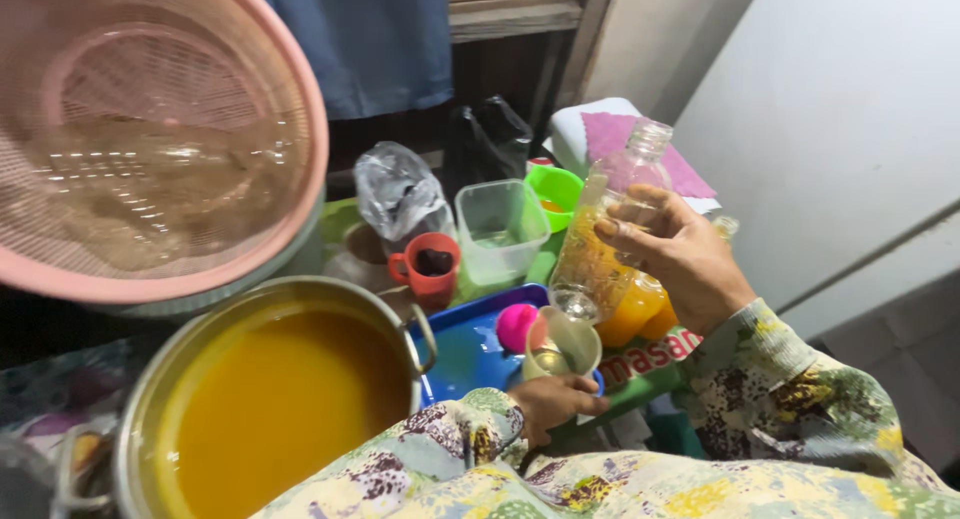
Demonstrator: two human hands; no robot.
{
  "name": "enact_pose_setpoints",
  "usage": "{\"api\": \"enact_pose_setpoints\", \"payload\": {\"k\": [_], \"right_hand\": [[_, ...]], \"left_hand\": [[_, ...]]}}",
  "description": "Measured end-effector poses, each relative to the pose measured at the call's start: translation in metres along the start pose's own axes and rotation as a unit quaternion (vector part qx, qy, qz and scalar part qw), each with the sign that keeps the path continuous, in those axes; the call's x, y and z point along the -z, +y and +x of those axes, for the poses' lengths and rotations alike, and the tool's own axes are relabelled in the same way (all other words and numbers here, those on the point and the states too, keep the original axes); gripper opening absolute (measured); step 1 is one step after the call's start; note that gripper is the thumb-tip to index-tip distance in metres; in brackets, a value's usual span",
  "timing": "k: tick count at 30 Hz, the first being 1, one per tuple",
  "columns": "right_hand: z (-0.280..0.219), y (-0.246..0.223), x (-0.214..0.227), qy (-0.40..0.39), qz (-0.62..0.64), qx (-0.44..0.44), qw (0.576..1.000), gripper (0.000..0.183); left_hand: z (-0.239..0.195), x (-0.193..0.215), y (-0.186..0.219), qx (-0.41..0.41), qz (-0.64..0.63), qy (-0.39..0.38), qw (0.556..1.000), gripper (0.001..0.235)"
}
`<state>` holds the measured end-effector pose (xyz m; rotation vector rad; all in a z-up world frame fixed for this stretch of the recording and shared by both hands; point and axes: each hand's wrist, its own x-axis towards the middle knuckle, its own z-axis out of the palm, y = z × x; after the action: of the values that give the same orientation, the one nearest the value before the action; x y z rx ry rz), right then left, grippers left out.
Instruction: The person pours a yellow liquid from a large pot into plastic bottles using a measuring jug. They repeatedly fill the jug from the pot, pour into a bottle, and place the filled bottle on a tray.
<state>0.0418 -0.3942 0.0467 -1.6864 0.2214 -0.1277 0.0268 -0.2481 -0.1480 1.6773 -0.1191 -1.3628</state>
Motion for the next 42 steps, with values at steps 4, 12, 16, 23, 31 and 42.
{"api": "enact_pose_setpoints", "payload": {"k": [4,12,16,23,31,42], "right_hand": [[-0.004,0.001,0.02,0.003,0.014,0.0,1.0,0.076],[-0.006,0.0,0.043,0.036,0.012,-0.02,0.999,0.075],[-0.001,0.003,0.042,0.022,0.042,-0.017,0.999,0.075],[0.014,0.002,0.022,0.001,0.025,-0.014,1.0,0.074],[0.025,-0.007,-0.017,-0.046,0.056,0.001,0.997,0.074],[0.031,-0.021,-0.081,-0.109,0.061,-0.012,0.992,0.079]], "left_hand": [[0.045,-0.012,-0.024,-0.08,-0.149,-0.064,0.983,0.066],[0.113,-0.022,-0.06,-0.112,-0.138,0.102,0.979,0.037],[0.126,-0.012,-0.079,-0.216,-0.11,0.256,0.936,0.012],[0.075,0.028,-0.06,-0.24,-0.213,0.253,0.913,0.021],[-0.082,0.085,-0.012,-0.333,-0.307,0.223,0.863,0.038],[-0.203,0.154,-0.049,-0.36,-0.279,0.422,0.784,0.012]]}}
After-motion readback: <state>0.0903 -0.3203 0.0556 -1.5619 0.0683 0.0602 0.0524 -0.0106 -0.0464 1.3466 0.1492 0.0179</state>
